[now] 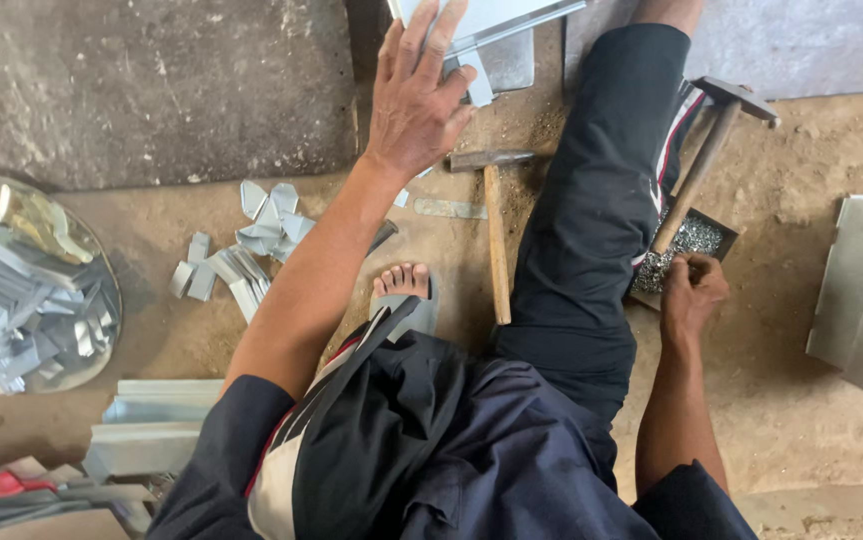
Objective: The person sits on the workshop floor and hammers small metal strips flat using a hammer, then bends the pieces by hand and fits them into a folded sheet-metal box. They sort finished pieces into a pile and place completed strips into the metal box.
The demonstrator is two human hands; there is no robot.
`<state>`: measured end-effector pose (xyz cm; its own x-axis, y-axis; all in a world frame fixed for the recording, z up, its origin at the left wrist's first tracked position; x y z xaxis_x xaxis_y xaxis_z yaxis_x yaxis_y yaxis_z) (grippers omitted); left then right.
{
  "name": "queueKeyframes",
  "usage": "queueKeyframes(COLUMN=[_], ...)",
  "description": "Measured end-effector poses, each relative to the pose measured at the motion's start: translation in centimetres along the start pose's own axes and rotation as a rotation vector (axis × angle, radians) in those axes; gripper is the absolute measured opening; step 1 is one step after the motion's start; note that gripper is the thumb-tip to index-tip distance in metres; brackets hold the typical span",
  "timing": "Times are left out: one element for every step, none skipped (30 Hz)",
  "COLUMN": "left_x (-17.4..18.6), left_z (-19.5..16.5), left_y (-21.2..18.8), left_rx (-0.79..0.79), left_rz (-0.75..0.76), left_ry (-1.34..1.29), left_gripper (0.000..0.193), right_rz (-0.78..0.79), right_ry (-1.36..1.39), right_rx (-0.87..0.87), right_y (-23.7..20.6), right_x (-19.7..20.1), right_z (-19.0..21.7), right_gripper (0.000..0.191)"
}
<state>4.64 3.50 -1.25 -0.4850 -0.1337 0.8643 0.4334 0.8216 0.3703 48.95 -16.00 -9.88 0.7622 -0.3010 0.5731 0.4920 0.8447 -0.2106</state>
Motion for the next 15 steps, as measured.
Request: queueKeyframes(left_x=[-0.3, -0.6, -0.8, -0.9, -1.0, -1.0, -0.9, -0.9, -0.8, -0.8, -0.6, -0.4, -0.2, -0.1, -0.1], left_z=[0.2, 0.5, 0.7, 0.9, 0.9, 1.0, 1.0, 1.0, 1.0, 1.1, 1.0, 1.0, 1.0, 1.2, 1.2], left_y=[0.4, 0.7, 1.1, 1.4, 1.6, 1.8, 2.0, 2.1, 2.2, 2.3, 2.4, 2.5, 2.7, 2.8, 2.9], left_rx=[-0.003, 0.0, 0.006, 0.014, 0.017, 0.018, 0.016, 0.027, 0.037, 0.044, 0.031, 0.025, 0.019, 0.02, 0.018], left_rz=[-0.021, -0.031, -0.041, -0.05, -0.049, -0.05, -0.051, -0.028, -0.006, 0.018, 0.01, 0.003, -0.009, -0.011, -0.007], left_ry=[0.016, 0.012, 0.009, 0.006, 0.005, 0.006, 0.008, -0.01, -0.026, -0.042, -0.029, -0.015, 0.003, -0.008, -0.024], left_gripper=[0.034, 0.032, 0.031, 0.029, 0.03, 0.031, 0.032, 0.034, 0.035, 0.037, 0.034, 0.031, 0.028, 0.027, 0.025], right_rz=[-0.006, -0.007, -0.006, 0.006, 0.018, 0.072, 0.125, 0.211, 0.297, 0.383, 0.472, 0.462, 0.456, 0.445, 0.428], right_ry=[0.125, 0.247, 0.368, 0.399, 0.429, 0.441, 0.456, 0.46, 0.465, 0.56, 0.654, 0.683, 0.713, 0.706, 0.7], right_rx=[0.027, 0.055, 0.085, 0.118, 0.148, 0.137, 0.126, 0.155, 0.187, 0.173, 0.153, 0.125, 0.104, 0.1, 0.09], right_y=[-0.2, -0.5, -0.8, -1.0, -1.3, -1.4, -1.4, -1.2, -0.7, -0.4, -0.3, 0.2, 1.0, 1.8, 2.3], right_x=[0.0, -0.1, -0.3, -0.8, -1.8, -3.4, -5.4, -8.2, -11.0, -13.9, -16.8, -19.4, -21.8, -23.6, -25.0], right_z=[1.6, 3.5, 5.5, 7.7, 9.8, 11.7, 13.4, 15.2, 16.8, 17.8, 18.5, 18.6, 18.8, 18.7, 18.5], right_gripper=[0.008, 0.008, 0.008, 0.007, 0.008, 0.008, 0.009, 0.011, 0.013, 0.013, 0.013, 0.014, 0.014, 0.014, 0.014])
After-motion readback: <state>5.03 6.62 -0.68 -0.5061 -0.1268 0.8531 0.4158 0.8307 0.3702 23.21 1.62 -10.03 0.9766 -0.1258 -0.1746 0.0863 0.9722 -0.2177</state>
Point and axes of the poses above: each hand's wrist, its own y-axis towards the middle knuckle, its own x-axis out of the back of the hand, z = x × y, the point moved 6 cm from there along y, towards the middle knuckle, and after that the axes turned 6 degrees about z, right-handed, at the moved point
